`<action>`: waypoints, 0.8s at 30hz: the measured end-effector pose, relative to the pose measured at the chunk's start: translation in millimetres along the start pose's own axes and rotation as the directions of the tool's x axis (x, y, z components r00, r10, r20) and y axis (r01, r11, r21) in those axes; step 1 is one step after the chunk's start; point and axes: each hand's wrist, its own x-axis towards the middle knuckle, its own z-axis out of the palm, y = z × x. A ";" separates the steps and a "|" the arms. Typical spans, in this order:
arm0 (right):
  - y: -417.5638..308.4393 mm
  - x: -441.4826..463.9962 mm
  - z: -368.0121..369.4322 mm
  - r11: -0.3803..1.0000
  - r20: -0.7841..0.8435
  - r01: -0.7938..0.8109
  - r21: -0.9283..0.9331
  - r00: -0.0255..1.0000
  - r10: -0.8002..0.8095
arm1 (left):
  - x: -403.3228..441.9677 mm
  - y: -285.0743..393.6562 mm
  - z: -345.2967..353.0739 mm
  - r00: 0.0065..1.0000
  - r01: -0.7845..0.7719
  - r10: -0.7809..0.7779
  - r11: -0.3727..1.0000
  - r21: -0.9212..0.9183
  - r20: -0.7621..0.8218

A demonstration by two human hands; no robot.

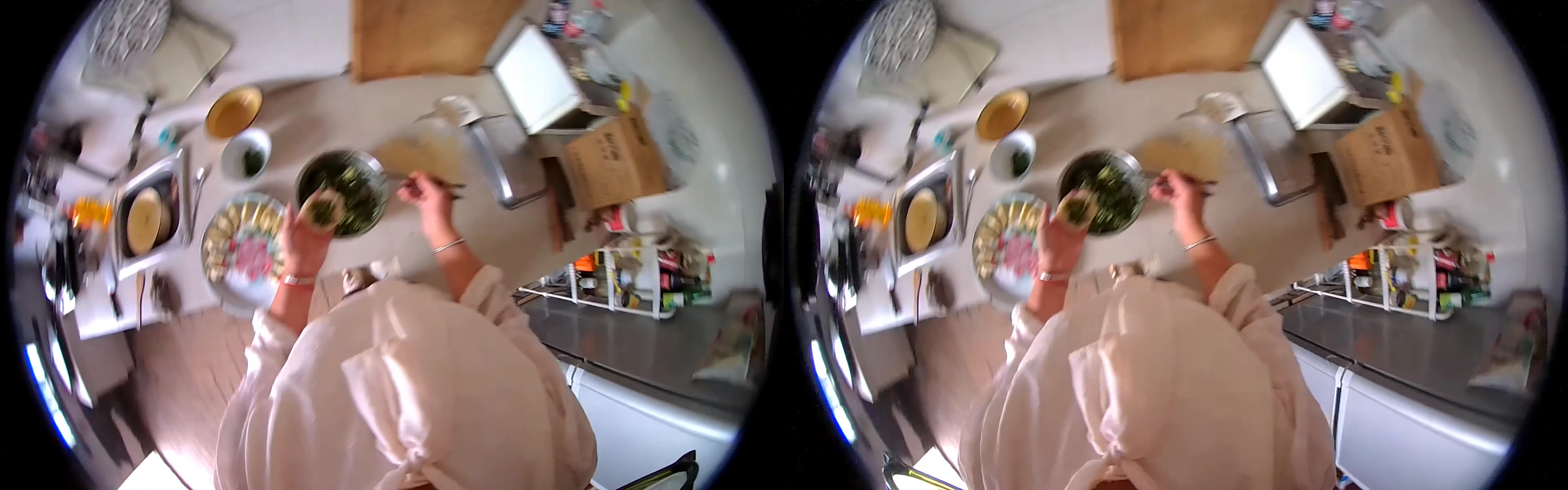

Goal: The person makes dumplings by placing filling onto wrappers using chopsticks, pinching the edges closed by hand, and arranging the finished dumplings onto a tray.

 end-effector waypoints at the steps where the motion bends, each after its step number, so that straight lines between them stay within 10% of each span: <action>1: -2.9 -4.1 -1.1 1.000 0.007 0.001 0.001 1.000 -0.001 | -1.6 -1.0 3.9 1.000 -0.001 0.001 1.000 -0.029 0.005; 24: -32.9 -58.7 29.6 0.981 0.287 0.041 -0.188 0.958 0.015 | -2.6 -7.0 21.9 0.997 -0.045 0.058 0.977 -0.209 0.058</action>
